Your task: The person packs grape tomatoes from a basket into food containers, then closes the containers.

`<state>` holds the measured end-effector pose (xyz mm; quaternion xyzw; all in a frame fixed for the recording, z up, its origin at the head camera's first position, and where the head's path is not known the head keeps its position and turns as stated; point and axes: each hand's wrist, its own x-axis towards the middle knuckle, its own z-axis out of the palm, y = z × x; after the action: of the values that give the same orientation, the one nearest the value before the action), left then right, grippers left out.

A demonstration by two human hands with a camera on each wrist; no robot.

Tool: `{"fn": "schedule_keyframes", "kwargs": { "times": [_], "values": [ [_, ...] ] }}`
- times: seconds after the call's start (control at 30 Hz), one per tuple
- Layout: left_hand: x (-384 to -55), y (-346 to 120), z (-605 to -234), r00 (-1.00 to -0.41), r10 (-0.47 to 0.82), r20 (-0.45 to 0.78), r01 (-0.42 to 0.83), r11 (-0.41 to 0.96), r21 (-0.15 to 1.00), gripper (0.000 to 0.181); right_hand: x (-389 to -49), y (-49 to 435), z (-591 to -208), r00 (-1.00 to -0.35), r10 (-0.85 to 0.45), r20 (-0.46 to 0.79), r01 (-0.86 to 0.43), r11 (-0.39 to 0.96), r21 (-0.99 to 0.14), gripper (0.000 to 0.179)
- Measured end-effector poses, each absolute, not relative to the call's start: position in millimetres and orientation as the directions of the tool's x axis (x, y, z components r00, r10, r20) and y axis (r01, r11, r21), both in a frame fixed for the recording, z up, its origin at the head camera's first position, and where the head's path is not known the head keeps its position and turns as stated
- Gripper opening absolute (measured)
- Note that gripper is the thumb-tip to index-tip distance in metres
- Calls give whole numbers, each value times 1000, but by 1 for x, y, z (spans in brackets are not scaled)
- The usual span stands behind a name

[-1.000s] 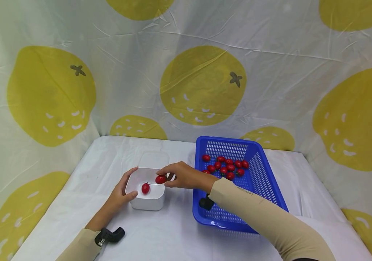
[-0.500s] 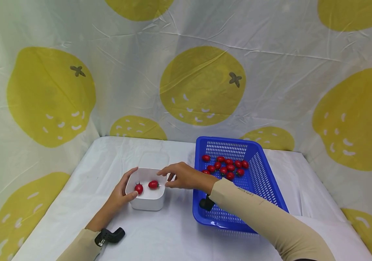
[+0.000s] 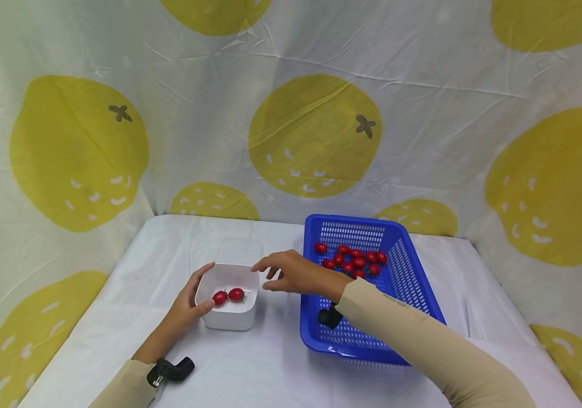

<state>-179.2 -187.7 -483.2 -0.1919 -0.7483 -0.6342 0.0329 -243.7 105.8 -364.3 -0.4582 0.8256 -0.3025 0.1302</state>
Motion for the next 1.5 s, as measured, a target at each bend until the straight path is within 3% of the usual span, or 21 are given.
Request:
{"fn": "schedule_keyframes", "kwargs": {
  "times": [0.5, 1.27, 1.5],
  "values": [
    [-178, -188, -484, -924, 246, 294, 333, 138, 933, 76, -245, 140, -348, -626, -766, 147, -672, 434, -600, 37],
    [-178, -189, -483, -921, 251, 298, 334, 117, 935, 76, -258, 174, -360, -681, -689, 248, -651, 414, -636, 33],
    [-178, -188, -484, -921, 253, 297, 334, 121, 935, 77, -265, 189, -363, -728, -646, 231, -614, 464, -638, 34]
  ]
}}
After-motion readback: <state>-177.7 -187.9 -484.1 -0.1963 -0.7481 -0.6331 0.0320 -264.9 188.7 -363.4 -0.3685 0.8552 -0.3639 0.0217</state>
